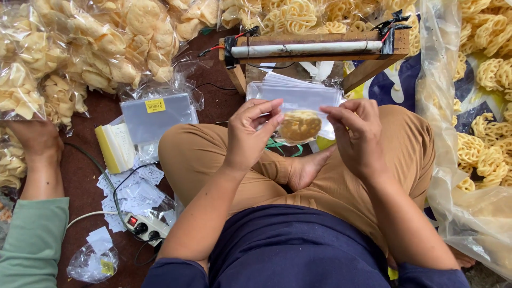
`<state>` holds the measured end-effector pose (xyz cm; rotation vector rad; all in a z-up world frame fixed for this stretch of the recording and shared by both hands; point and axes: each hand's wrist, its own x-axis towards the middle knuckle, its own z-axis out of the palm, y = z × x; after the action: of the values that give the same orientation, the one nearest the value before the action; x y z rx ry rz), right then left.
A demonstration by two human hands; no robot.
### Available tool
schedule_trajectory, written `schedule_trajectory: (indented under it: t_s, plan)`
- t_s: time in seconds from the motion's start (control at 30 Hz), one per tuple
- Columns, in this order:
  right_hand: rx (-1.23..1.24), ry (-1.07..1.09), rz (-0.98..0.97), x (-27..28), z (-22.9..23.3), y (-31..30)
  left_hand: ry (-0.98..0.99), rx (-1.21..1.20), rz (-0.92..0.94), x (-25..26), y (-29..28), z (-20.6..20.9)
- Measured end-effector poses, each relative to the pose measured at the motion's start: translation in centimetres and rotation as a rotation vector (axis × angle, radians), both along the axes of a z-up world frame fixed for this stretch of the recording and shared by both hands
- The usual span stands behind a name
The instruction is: Packaging individual snacks into plastic bags and sealing them with a heat sealer
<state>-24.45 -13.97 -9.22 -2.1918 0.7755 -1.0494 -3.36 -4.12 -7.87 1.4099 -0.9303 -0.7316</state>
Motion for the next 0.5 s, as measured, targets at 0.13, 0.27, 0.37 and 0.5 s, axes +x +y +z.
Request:
schedule_trajectory:
  t_s: [0.13, 0.27, 0.37, 0.5]
  plan:
    - [0.029, 0.068, 0.032, -1.1, -1.7, -3.4, -0.414, 0.069, -0.138, 2.5, -2.3, -1.4]
    - [0.113, 0.004, -0.051, -0.1, -2.7, -6.1, -0.129, 0.204, -0.132, 1.6, -5.8, -3.1]
    - [0.48, -0.332, -0.217, 2.5, -2.5, -6.1, 0.235, 0.113, 0.041, -1.1, -7.9, -1.9]
    - [0.706, -0.632, -0.431, 4.4, -3.7, -6.3, 0.676, 0.062, 0.336, -3.4, -9.2, -4.7]
